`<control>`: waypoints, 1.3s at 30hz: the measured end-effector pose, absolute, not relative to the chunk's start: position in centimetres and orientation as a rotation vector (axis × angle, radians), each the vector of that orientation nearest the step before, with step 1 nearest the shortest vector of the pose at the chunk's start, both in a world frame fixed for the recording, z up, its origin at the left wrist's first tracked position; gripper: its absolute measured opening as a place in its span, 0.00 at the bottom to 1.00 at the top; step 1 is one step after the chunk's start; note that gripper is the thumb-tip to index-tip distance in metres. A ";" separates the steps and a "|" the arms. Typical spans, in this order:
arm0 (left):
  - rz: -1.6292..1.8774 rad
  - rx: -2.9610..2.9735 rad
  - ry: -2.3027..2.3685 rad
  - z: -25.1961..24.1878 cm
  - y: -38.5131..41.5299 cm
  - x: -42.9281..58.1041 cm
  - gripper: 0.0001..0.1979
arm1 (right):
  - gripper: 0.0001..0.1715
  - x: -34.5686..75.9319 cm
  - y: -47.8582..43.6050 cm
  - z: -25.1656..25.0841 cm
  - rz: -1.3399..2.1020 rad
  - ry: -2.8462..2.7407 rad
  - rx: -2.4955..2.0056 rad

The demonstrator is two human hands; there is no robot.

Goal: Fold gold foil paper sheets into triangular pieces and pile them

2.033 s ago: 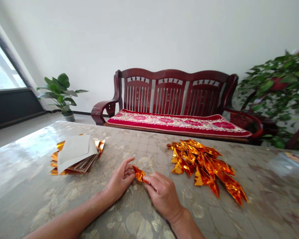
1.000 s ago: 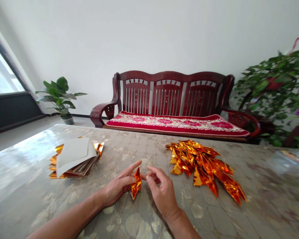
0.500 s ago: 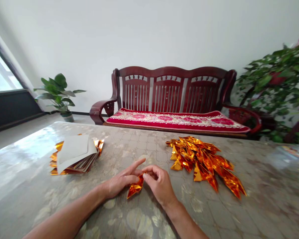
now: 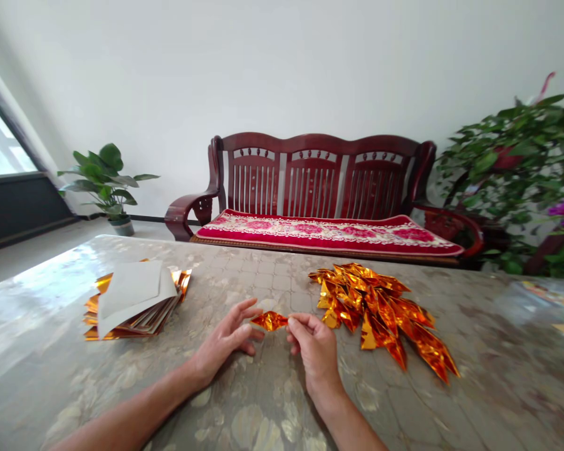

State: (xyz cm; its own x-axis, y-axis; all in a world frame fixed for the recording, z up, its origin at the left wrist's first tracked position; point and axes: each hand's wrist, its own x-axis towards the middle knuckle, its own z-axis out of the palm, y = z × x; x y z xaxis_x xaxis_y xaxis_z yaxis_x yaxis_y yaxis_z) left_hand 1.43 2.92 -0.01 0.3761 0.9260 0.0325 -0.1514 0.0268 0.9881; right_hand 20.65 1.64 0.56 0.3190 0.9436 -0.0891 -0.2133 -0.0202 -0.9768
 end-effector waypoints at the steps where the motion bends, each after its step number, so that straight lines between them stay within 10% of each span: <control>1: 1.004 1.261 0.846 0.1 2.9 1.6 0.35 | 0.22 20.6 1.6 0.5 1.098 -0.784 -1.230; 39: 1.048 1.591 1.104 -0.5 3.1 1.5 0.19 | 0.12 21.3 0.8 -0.8 0.413 -1.718 -1.204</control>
State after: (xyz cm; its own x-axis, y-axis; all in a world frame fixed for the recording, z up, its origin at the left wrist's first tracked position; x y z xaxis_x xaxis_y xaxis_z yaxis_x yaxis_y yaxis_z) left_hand 1.48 3.09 -0.55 0.2406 0.9602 0.1418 0.1916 -0.1902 0.9629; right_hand 21.33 0.78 -0.80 -0.0496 0.8584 0.5106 0.5324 0.4552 -0.7136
